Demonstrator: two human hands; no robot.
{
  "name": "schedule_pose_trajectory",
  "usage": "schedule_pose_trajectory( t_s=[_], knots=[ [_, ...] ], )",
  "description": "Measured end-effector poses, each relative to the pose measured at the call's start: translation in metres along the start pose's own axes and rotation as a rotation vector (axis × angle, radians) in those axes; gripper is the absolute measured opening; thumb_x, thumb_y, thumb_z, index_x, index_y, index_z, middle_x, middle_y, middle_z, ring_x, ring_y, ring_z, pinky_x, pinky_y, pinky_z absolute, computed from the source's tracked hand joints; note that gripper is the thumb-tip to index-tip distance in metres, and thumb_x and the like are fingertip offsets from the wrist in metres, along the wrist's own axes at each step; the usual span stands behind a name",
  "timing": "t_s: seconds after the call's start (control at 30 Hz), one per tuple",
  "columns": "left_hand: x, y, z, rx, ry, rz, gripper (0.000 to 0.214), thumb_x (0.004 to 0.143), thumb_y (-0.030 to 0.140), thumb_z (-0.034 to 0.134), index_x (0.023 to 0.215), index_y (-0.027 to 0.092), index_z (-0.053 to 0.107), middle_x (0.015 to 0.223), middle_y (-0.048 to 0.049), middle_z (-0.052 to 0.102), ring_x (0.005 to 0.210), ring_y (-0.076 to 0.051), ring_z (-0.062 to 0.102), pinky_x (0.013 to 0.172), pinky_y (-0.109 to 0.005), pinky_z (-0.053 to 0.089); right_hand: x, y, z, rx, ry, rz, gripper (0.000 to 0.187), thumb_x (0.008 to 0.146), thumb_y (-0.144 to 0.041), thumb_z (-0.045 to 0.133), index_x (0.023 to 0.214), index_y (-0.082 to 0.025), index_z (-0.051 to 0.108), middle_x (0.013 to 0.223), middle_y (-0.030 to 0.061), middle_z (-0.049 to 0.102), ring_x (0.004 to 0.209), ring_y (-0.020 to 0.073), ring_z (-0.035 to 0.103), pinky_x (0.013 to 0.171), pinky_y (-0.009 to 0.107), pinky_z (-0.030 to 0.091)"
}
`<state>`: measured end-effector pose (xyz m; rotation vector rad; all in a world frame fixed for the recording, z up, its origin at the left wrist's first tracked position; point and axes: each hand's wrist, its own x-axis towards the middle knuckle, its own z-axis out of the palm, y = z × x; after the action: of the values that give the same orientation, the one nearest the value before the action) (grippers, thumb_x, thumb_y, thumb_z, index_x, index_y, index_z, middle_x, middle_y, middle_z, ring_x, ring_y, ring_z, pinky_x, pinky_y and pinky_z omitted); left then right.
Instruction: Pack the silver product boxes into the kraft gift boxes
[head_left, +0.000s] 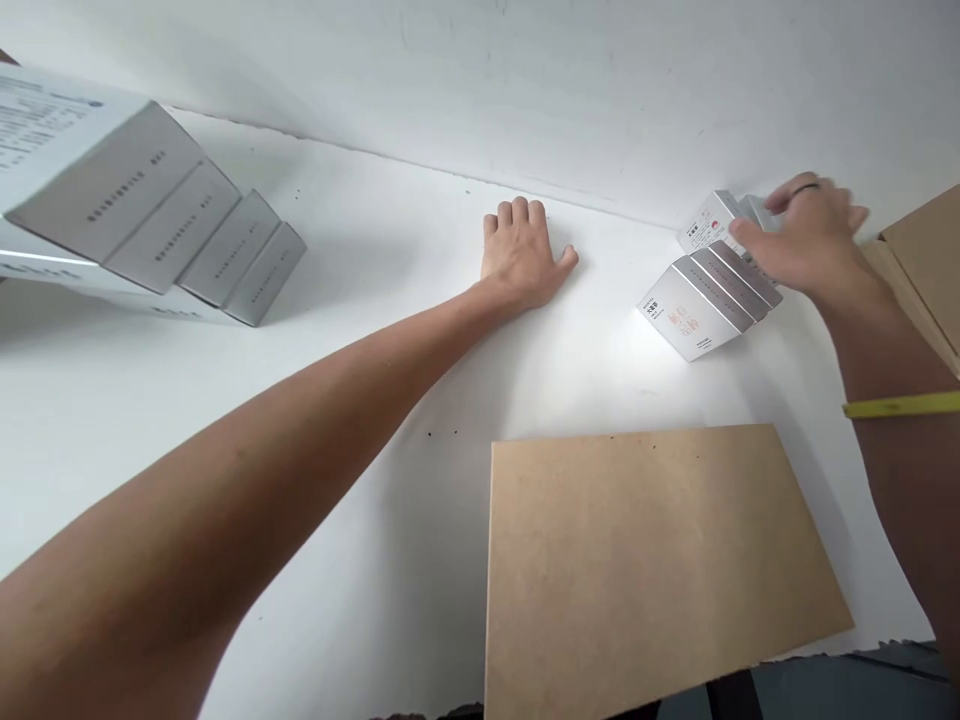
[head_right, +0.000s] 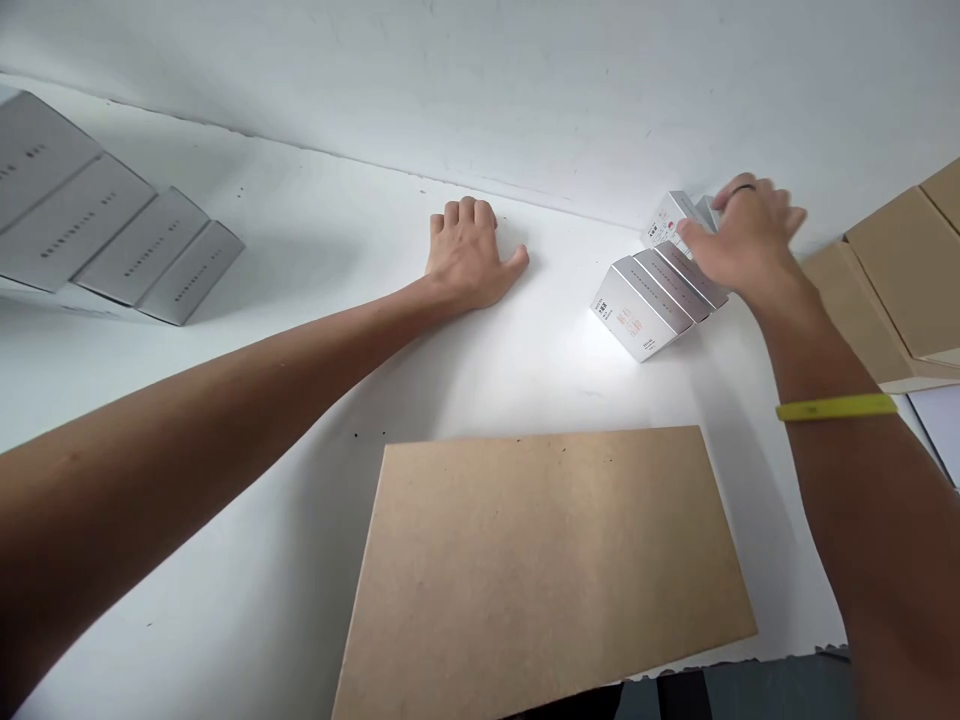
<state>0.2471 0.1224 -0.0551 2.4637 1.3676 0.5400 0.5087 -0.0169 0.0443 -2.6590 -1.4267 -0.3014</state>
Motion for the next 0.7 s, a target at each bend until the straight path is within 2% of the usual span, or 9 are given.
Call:
schedule_pose_trajectory(
  t_s=[0.1, 0.2, 0.27, 0.33, 0.43, 0.57, 0.7],
  knots=[
    [-0.001, 0.002, -0.001, 0.009, -0.003, -0.011, 0.053, 0.098, 0.048, 0.049, 0.135, 0.011, 0.053, 0.144, -0.0216, 0.054, 0.141, -0.042, 0.046, 0.124, -0.053, 0.033, 0.021, -0.026, 0.004, 0.0, -0.079, 0.038, 0.049, 0.101, -0.049, 0.074, 0.126, -0.01, 0.056, 0.134, 0.0158, 0.061, 0.144, 0.0363, 0.039, 0.12, 0.054, 0.029],
    [-0.002, 0.004, -0.003, 0.026, -0.01, -0.015, 0.052, 0.098, 0.047, 0.048, 0.134, 0.01, 0.054, 0.142, -0.022, 0.054, 0.141, -0.041, 0.046, 0.124, -0.052, 0.033, 0.035, -0.036, 0.004, -0.029, -0.127, 0.064, 0.071, 0.091, -0.049, 0.086, 0.132, -0.003, 0.052, 0.132, 0.0205, 0.062, 0.143, 0.0421, 0.039, 0.118, 0.061, 0.026],
    [-0.002, 0.005, -0.003, 0.038, -0.012, -0.014, 0.051, 0.098, 0.047, 0.048, 0.133, 0.01, 0.055, 0.142, -0.0218, 0.055, 0.14, -0.041, 0.047, 0.123, -0.052, 0.034, 0.04, -0.037, 0.004, -0.027, -0.174, 0.11, 0.08, 0.084, -0.048, 0.093, 0.134, -0.001, 0.051, 0.129, 0.0232, 0.062, 0.143, 0.0482, 0.039, 0.114, 0.066, 0.031],
    [-0.002, 0.005, -0.003, 0.054, -0.008, -0.006, 0.05, 0.098, 0.047, 0.048, 0.132, 0.011, 0.056, 0.141, -0.0217, 0.057, 0.139, -0.041, 0.049, 0.122, -0.053, 0.036, 0.041, -0.036, 0.003, -0.004, -0.196, 0.141, 0.074, 0.084, -0.037, 0.094, 0.136, -0.004, 0.052, 0.128, 0.0219, 0.063, 0.138, 0.0481, 0.044, 0.108, 0.065, 0.04],
    [-0.001, 0.004, -0.001, 0.084, 0.006, 0.002, 0.048, 0.099, 0.047, 0.048, 0.13, 0.011, 0.057, 0.139, -0.0214, 0.059, 0.136, -0.04, 0.051, 0.12, -0.052, 0.038, 0.035, -0.035, 0.0, 0.034, -0.189, 0.134, 0.053, 0.091, -0.022, 0.086, 0.134, -0.01, 0.058, 0.126, 0.0171, 0.064, 0.126, 0.0383, 0.057, 0.104, 0.058, 0.048],
    [0.0, 0.003, 0.0, 0.093, 0.014, 0.01, 0.045, 0.099, 0.046, 0.048, 0.127, 0.013, 0.059, 0.137, -0.0208, 0.06, 0.135, -0.04, 0.052, 0.118, -0.052, 0.04, 0.016, -0.026, -0.017, 0.057, -0.136, 0.101, 0.036, 0.099, -0.025, 0.076, 0.131, -0.015, 0.062, 0.12, 0.0124, 0.066, 0.119, 0.0308, 0.061, 0.104, 0.052, 0.049],
    [0.0, 0.003, 0.0, 0.084, 0.016, 0.017, 0.043, 0.1, 0.045, 0.047, 0.126, 0.013, 0.059, 0.136, -0.0209, 0.06, 0.135, -0.04, 0.052, 0.118, -0.052, 0.04, -0.01, 0.008, -0.042, 0.063, -0.09, 0.16, 0.028, 0.104, -0.028, 0.067, 0.131, -0.023, 0.062, 0.115, 0.0076, 0.068, 0.108, 0.0255, 0.062, 0.098, 0.047, 0.05]
  ],
)
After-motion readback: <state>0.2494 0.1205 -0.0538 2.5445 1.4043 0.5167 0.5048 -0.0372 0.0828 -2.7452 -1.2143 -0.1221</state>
